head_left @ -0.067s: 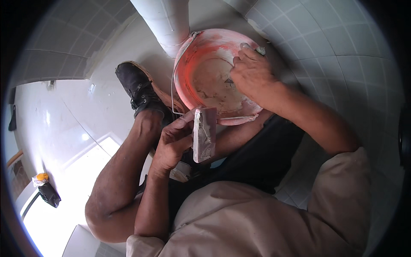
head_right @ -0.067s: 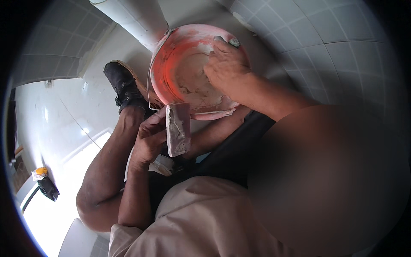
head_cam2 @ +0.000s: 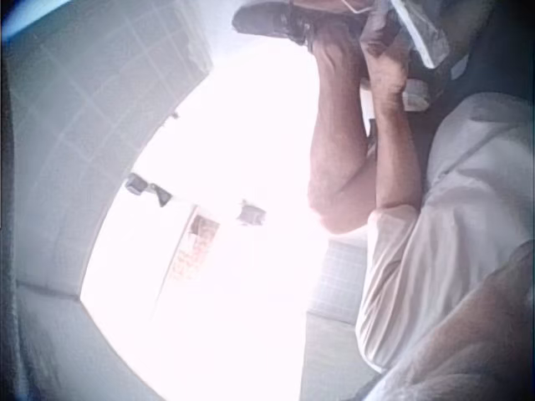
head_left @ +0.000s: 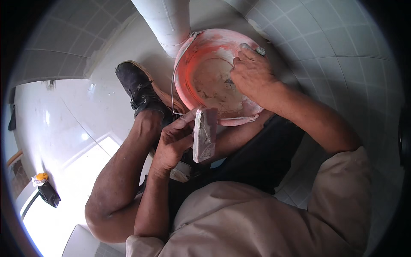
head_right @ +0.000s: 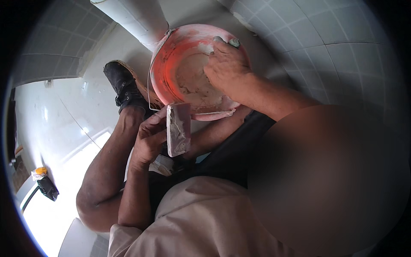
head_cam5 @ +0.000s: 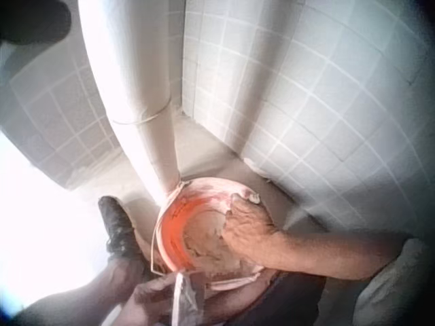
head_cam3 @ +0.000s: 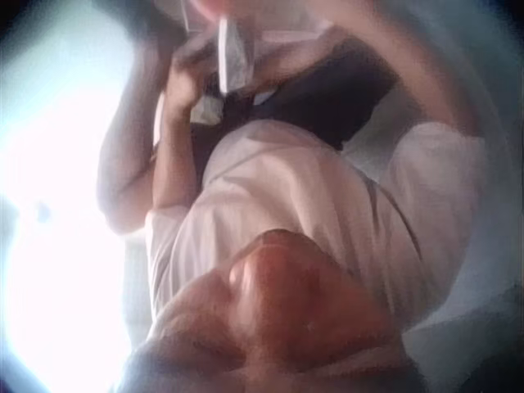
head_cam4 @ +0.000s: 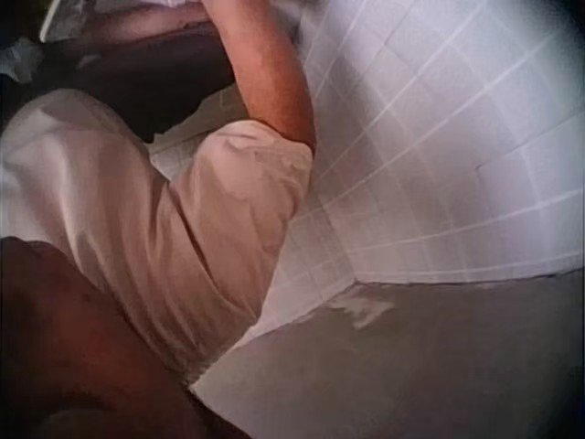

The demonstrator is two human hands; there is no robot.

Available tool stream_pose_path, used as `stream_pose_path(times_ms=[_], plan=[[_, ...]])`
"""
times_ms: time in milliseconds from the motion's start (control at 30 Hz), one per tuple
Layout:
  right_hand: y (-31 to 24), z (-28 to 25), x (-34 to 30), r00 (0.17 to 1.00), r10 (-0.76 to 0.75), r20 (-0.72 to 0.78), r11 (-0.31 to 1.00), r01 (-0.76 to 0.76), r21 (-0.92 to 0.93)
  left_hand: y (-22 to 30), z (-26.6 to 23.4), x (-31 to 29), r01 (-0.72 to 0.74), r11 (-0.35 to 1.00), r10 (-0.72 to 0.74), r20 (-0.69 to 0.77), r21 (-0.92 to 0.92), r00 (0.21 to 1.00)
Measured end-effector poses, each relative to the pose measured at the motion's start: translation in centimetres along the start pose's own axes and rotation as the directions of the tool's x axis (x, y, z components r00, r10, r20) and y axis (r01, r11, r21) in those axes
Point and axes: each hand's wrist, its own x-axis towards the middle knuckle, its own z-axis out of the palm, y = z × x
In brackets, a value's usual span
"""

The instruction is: The person applies a white substance from a bucket to a wall joint using a putty knife and a flat application tool, smoothing the material along the base of the tiled wall.

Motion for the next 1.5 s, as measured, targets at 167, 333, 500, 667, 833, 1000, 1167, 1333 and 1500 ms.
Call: stream_pose_path(times_ms=[167, 333, 500, 667, 833, 1000, 1167, 1333, 1500], plan=[[0.5, -0.7, 0.1, 1.0, -0.021, 0.001, 0.988, 0.02, 0.152, -0.5, -0.2, 0.4, -0.008, 0.999, 0.007, -0.025, -0.05, 1.0], [-0.3, -0.8, -1.0, 0.983, -0.123, 0.137, 0.969, 0.089, 0.23, 0.2, -0.1, 1.0, 0.05, 0.999, -0.05, 0.01, -0.01, 0.999], [-0.3, 1.3, -2.3, 0.955, -0.216, -0.202, 0.901, 0.275, 0.335, 0.1, -0.2, 1.0, 0.077, 0.997, -0.077, 0.003, 0.011, 0.997], [-1.5, -0.3, -0.1, 0.927, -0.375, 0.002, 0.871, 0.352, 0.343, 0.4, 0.2, 1.1, 0.081, 0.997, -0.081, -0.013, 0.002, 0.997], [-1.7, -2.5, 0.9, 0.883, -0.441, 0.159, 0.854, 0.359, 0.376, 0.1, -0.3, 1.1, 0.11, 0.992, -0.11, 0.0, 0.07, 0.994], [-0.2, -3.3, 0.0, 0.891, -0.408, 0.198, 0.889, 0.338, 0.308, 0.1, 0.2, 1.1, 0.103, 0.993, -0.104, 0.007, 0.052, 0.995], [3.3, -5.4, -4.1, 0.979, -0.139, 0.148, 0.902, 0.064, 0.427, 0.2, 0.0, 0.5, 0.102, 0.995, -0.103, 0.041, 0.013, 0.994], [5.3, -4.3, -11.0, 0.958, 0.184, -0.222, 0.732, 0.017, 0.681, 1.1, 0.5, -0.9, 0.048, 0.971, -0.006, 0.178, -0.236, 0.984], [0.5, -4.8, -14.9, 0.769, 0.531, -0.357, 0.378, 0.163, 0.912, 2.1, 4.9, 0.4, 0.04, 0.913, -0.027, 0.036, -0.406, 0.999]])
